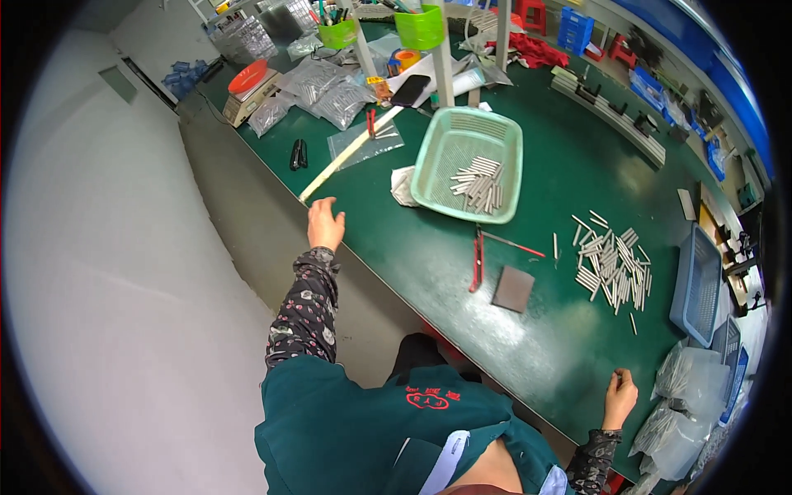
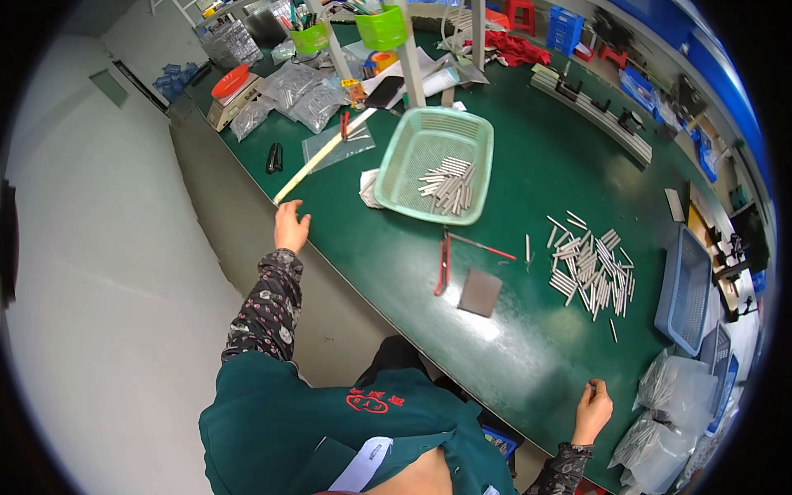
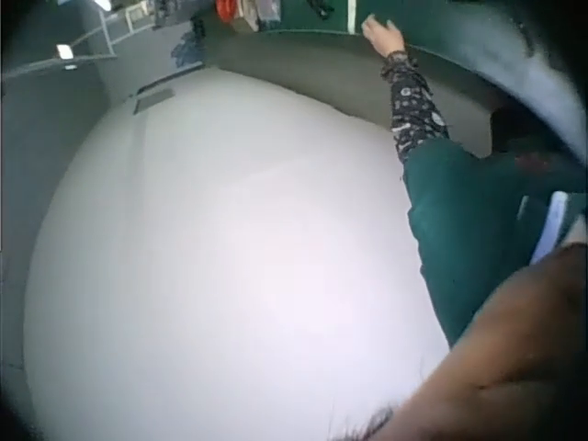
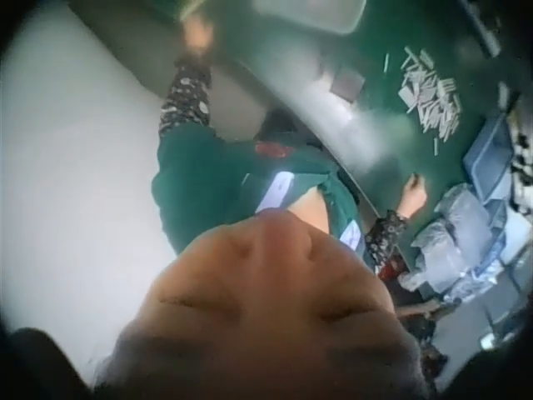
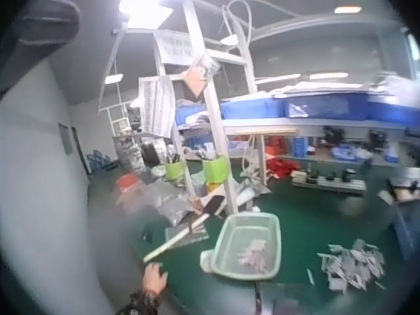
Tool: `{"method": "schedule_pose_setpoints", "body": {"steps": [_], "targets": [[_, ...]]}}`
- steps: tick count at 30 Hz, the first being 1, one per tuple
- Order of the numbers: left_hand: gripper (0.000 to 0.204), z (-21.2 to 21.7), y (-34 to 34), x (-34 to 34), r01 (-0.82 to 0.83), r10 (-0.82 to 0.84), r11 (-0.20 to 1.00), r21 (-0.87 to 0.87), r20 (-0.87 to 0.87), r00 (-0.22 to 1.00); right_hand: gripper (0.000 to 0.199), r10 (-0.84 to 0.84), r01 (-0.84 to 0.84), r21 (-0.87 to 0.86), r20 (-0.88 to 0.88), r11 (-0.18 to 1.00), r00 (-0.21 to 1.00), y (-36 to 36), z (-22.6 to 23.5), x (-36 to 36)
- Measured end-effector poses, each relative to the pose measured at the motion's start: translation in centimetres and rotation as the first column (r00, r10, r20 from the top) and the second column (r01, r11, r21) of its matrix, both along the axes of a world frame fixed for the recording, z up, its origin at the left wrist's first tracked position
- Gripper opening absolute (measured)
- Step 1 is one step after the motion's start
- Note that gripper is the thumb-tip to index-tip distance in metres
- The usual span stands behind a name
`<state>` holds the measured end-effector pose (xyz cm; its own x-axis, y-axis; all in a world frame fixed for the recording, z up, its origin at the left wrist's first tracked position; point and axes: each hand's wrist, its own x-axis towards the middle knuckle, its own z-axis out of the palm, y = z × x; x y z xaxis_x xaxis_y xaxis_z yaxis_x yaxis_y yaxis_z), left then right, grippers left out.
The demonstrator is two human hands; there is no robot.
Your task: Sorting metal pins into plastic bags and stapling them closed.
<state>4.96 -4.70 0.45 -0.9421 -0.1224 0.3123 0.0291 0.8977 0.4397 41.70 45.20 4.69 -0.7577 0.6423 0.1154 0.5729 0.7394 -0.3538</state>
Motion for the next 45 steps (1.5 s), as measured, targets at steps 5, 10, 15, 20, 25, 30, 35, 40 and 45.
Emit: {"method": "schedule_pose_setpoints", "body": {"steps": [5,10,15,20,25,30,35,40,45], "targets": [[0.049,-1.9,-5.9,-9.3,-0.218,0.22,0.973,-0.079,0.01,0.975,0.01,-0.095,0.059,0.18,0.201,0.982,0.975,-1.5,-2.0,1.9],[0.053,-5.0,-10.8,-18.4,-0.14,0.141,0.984,-0.108,0.004,0.99,0.016,-0.232,0.142,0.296,0.299,0.945,0.925,-4.7,-1.4,6.5],[0.069,-7.8,-16.2,-24.2,-0.157,0.166,0.982,-0.103,0.087,0.982,0.018,-0.438,0.359,0.254,0.432,0.898,0.788,-8.6,0.5,7.2],[0.061,-9.8,-17.2,-28.2,-0.207,0.409,0.836,-0.507,0.328,0.852,0.015,-0.55,0.483,0.265,0.46,0.835,0.697,-11.7,0.7,6.9],[0.046,-10.3,-18.0,-28.1,-0.262,0.278,0.956,-0.129,0.124,0.952,0.014,-0.539,0.525,0.146,0.365,0.838,0.759,-12.9,-0.8,5.1],[0.035,-7.3,-14.5,-22.3,-0.384,0.124,0.289,0.877,0.363,0.923,0.042,-0.628,0.64,0.01,0.205,0.769,0.751,-11.9,-5.3,2.5],[0.041,3.2,-3.9,-10.3,-0.246,0.14,0.513,0.822,0.203,0.969,0.024,-0.213,0.26,-0.319,0.173,0.911,0.961,-12.2,-3.7,-1.2],[0.048,9.4,11.2,3.4,0.395,-0.511,0.527,0.752,-0.091,0.855,0.042,-0.147,-0.228,-0.782,-0.376,0.58,0.915,-12.9,-1.1,-4.6],[0.04,7.6,27.3,16.4,0.066,-0.961,0.141,0.988,0.121,0.247,0.072,-0.441,-0.429,-0.843,-0.537,0.325,0.719,-11.8,-0.3,-5.1]]}}
